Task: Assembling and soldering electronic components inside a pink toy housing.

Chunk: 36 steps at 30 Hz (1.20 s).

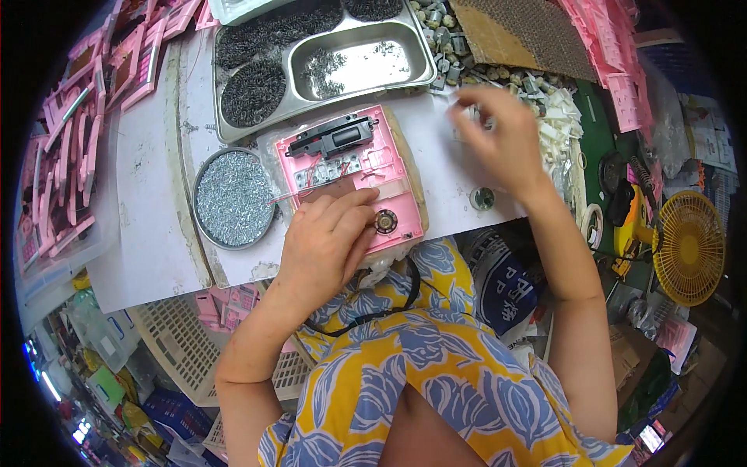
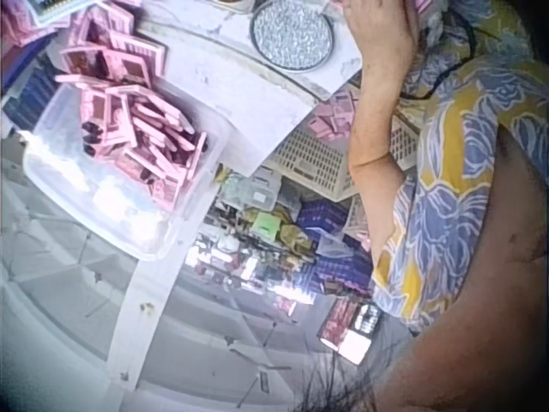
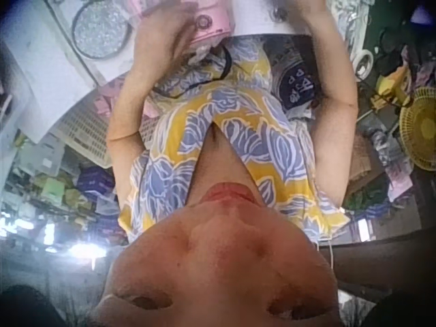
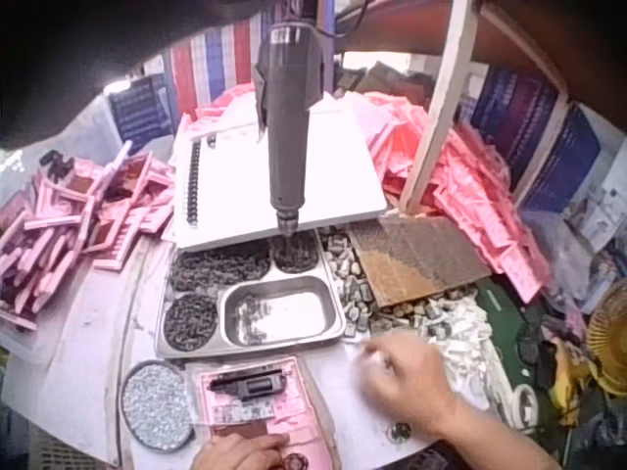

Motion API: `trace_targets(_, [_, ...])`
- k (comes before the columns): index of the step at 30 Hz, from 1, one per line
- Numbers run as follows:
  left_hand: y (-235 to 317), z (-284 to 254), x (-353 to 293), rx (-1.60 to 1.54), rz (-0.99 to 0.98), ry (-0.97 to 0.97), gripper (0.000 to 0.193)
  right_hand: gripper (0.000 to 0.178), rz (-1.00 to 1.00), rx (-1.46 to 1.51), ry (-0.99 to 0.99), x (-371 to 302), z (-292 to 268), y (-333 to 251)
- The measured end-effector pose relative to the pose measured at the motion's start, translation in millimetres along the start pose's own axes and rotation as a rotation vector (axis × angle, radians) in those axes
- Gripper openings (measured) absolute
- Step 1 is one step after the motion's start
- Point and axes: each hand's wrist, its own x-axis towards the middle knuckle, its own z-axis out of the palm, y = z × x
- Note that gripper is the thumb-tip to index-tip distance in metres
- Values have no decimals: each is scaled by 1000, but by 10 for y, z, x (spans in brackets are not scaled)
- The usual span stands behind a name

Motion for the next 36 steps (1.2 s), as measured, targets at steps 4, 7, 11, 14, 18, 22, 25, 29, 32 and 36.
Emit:
trace_targets(4, [17,-7,19,-55,9,41,31,28,248,-417,-169,236,81,189])
trace_targets(7, [15,32,81,-177,29,147,28,26,204,-432,-195,238,164,136])
trace_targets(11, [181,-94,305,-400,-173,89,22,23,136,-267,-127,127,114,97])
trace_targets(14, [204,-69,583,-431,-213,130,19,22,198,11,-170,42,74,-4])
trace_targets(18, [104,62,945,-385,-182,129,31,21,308,405,-195,-64,-89,-274])
trace_targets(22, [142,35,1044,-834,-363,-129,28,24,380,853,-130,-263,-321,-461])
trace_targets(25, [294,5,1079,-854,-356,-225,23,33,344,817,-101,-433,-415,-493])
trace_targets(29, [311,42,1278,-792,-43,-343,27,45,378,953,-47,-540,-606,-460])
trace_targets(32, [266,-137,1980,-395,84,-290,27,47,501,1016,18,-578,-750,-270])
trace_targets(36, [-162,280,2894,149,122,153,20,48,482,1135,63,-506,-621,-50])
